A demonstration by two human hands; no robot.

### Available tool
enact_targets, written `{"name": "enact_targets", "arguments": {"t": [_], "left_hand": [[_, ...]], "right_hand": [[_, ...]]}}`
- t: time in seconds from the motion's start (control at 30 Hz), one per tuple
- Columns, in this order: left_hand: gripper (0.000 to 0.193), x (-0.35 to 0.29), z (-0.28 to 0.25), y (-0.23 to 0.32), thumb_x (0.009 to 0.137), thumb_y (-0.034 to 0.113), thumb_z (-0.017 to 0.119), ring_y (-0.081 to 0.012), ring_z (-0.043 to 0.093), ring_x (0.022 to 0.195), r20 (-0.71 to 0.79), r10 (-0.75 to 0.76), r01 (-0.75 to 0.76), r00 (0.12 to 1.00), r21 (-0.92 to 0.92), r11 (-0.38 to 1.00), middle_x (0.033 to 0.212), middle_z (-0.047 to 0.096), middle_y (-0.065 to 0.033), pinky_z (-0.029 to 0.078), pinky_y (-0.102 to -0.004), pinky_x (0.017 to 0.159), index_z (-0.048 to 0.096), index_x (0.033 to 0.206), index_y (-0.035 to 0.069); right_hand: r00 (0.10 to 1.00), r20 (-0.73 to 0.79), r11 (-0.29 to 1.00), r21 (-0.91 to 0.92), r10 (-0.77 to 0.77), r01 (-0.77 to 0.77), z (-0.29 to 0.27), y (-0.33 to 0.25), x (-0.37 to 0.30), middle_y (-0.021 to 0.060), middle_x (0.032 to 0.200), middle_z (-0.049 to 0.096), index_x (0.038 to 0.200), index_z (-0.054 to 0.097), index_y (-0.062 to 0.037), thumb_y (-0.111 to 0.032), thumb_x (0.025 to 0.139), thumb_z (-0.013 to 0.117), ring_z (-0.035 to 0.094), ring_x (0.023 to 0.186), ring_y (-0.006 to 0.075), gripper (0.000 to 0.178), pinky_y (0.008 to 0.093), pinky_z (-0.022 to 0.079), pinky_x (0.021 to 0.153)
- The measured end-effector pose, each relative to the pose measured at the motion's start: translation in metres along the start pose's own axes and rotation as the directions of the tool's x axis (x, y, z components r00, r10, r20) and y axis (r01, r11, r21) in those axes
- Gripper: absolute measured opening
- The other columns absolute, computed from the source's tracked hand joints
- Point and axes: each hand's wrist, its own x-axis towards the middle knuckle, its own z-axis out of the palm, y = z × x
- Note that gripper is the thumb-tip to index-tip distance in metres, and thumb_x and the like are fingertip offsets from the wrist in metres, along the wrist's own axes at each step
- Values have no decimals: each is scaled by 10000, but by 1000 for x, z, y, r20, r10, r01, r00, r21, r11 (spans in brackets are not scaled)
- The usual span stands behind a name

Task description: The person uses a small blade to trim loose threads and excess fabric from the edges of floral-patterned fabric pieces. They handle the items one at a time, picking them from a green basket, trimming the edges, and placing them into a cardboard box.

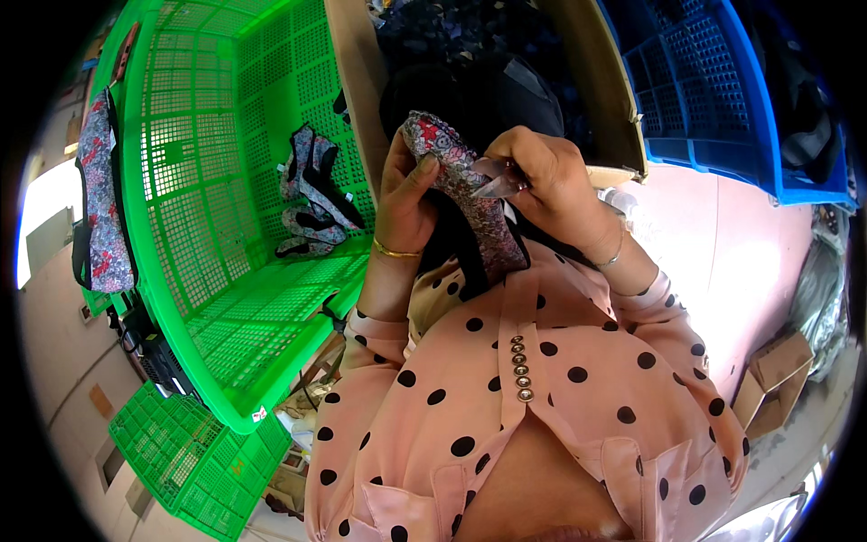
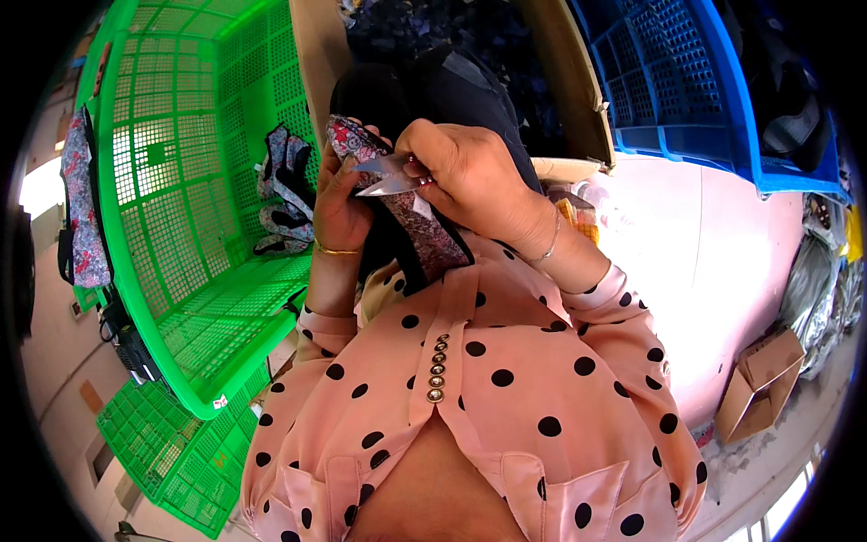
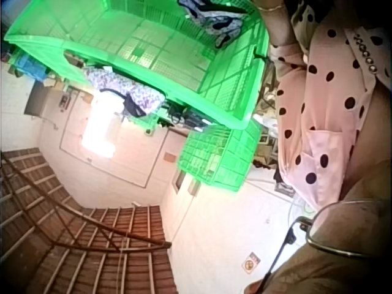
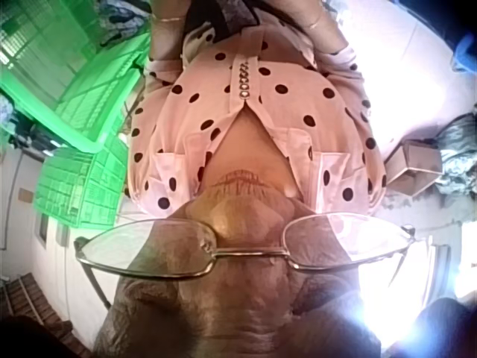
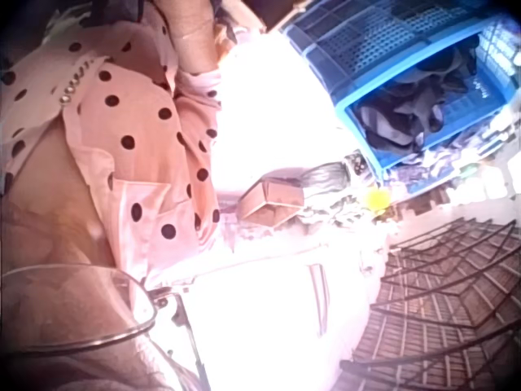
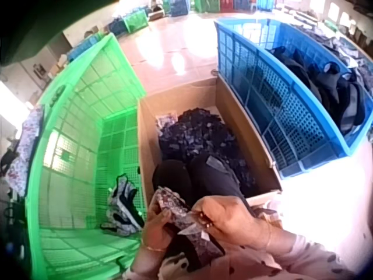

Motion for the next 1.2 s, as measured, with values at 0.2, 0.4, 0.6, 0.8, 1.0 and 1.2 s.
{"name": "enact_targets", "arguments": {"t": [0.2,0.4,0.6,0.8,1.0,1.2], "left_hand": [[527,0,-20,-4,863,131,652,-256,545,1140,60,-12,15,998,-63,998,1249,548,-123,442,-404,991,426,1331,44],[330,0,-27,10,889,170,625,-210,608,1008,-296,5,-52,955,-152,987,1086,638,-75,478,-381,924,548,1186,48],[280,-56,-44,-2,891,141,578,-238,599,1063,-403,-258,172,878,-237,956,1140,635,-86,467,-447,961,572,1152,41],[312,-95,-49,-3,860,83,649,-200,582,1043,-387,-53,299,921,610,734,1084,617,-58,471,-378,917,549,1149,20],[155,-29,17,19,855,76,652,-183,588,894,58,236,-135,970,936,324,939,663,-59,466,-311,808,667,1006,41],[168,63,46,-10,872,117,690,-85,583,727,520,-41,-484,853,819,310,801,648,-31,465,-225,676,679,996,4]], "right_hand": [[828,142,330,870,542,-365,-15,11,-7,-51,642,422,879,525,-74,-223,994,528,337,510,44,188,194,262,456],[676,-114,594,597,728,-539,-35,17,-27,-34,631,439,998,532,-64,-375,989,515,330,499,27,312,188,244,452],[687,-109,662,409,719,-628,-49,20,-63,-24,634,443,1077,549,-31,-524,1011,333,356,530,39,543,193,273,485],[657,-103,624,449,747,-639,-42,31,-94,-25,640,437,1016,566,-32,-432,1024,395,373,556,42,435,190,283,500],[744,-26,727,239,668,-644,-49,28,-102,-15,640,456,965,578,-26,-382,1019,443,406,577,50,385,199,338,539],[763,35,760,69,646,-647,-55,16,-88,78,674,552,902,592,-16,-385,1004,469,542,629,179,403,280,433,609]]}}
